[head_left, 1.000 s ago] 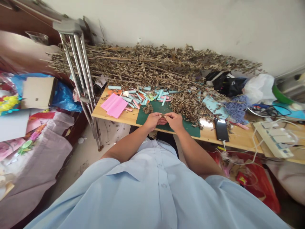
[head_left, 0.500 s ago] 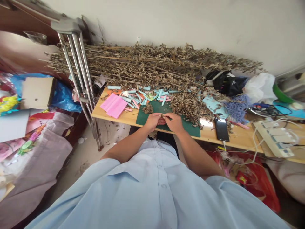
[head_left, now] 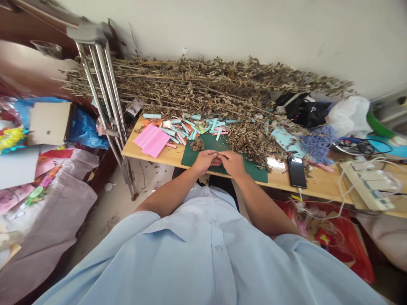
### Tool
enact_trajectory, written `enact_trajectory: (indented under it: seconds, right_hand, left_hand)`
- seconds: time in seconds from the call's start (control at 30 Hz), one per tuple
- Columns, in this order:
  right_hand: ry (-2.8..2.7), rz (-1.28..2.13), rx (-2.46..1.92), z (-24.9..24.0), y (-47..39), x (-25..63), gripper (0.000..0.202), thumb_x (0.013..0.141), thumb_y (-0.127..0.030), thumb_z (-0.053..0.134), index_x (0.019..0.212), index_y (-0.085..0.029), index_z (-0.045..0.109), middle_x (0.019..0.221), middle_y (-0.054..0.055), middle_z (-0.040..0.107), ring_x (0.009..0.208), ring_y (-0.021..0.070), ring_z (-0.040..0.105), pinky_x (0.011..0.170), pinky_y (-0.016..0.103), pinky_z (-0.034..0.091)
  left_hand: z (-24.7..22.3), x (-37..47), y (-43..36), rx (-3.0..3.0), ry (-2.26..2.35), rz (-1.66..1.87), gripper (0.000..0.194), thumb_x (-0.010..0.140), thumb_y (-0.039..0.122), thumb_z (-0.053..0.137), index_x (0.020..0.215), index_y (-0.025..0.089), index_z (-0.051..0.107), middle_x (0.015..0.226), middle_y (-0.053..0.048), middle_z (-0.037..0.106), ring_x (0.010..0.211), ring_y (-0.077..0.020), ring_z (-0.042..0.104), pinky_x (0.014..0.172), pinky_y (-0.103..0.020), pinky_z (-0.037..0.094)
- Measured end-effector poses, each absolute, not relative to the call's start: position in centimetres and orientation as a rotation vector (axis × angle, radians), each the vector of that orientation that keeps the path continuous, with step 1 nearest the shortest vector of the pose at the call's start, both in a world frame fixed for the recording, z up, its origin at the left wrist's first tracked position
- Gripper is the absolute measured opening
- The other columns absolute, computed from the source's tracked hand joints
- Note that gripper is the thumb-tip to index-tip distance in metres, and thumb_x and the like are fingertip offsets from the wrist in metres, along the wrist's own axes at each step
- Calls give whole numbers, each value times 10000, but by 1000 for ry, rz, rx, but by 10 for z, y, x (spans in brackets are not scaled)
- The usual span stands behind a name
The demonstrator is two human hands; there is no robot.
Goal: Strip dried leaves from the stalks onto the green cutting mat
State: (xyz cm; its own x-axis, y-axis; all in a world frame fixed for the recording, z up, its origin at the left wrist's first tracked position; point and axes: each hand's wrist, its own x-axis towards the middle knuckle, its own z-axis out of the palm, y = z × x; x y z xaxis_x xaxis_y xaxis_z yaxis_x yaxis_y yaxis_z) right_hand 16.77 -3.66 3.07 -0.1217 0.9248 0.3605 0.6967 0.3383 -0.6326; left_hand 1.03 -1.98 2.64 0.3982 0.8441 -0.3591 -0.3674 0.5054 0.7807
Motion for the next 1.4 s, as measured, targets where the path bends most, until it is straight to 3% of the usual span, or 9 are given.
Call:
enact_trajectory:
  seconds: [0.4, 0.73, 1.13, 1.4]
  right_hand:
    - [-1958, 348, -1431, 36, -42, 159, 281, 928, -188, 531, 1067, -243, 768, 1075, 63, 766, 1001, 216, 711, 935, 366, 557]
    - [-1977, 264, -1473, 41, -38, 152, 209, 904, -188, 564, 949, -216, 766, 976, 78, 767, 926, 230, 704, 883, 359, 549]
    - [-1668, 509, -1485, 32, -36, 154, 147, 784, -270, 638, 839, -221, 765, 879, 43, 783, 774, 203, 722, 771, 336, 584]
    - [-1432, 736, -1500, 31, -38, 155, 219, 774, -343, 669, 888, -189, 775, 831, 49, 775, 718, 195, 705, 711, 326, 576]
  left_hand:
    - [28, 9, -20, 594, 838, 853, 136, 906, 223, 629, 932, 94, 664, 763, -72, 705, 633, -151, 697, 715, -324, 590]
    - [26, 11, -21, 651, 837, 862, 108, 894, 175, 581, 884, 107, 664, 722, -61, 711, 637, -150, 689, 704, -300, 576]
    - [31, 5, -22, 622, 793, 820, 127, 879, 225, 658, 875, 98, 651, 714, -75, 704, 640, -153, 704, 754, -340, 601]
    - [28, -2, -21, 586, 684, 840, 132, 916, 207, 598, 928, 81, 638, 730, -119, 715, 666, -187, 726, 697, -316, 595]
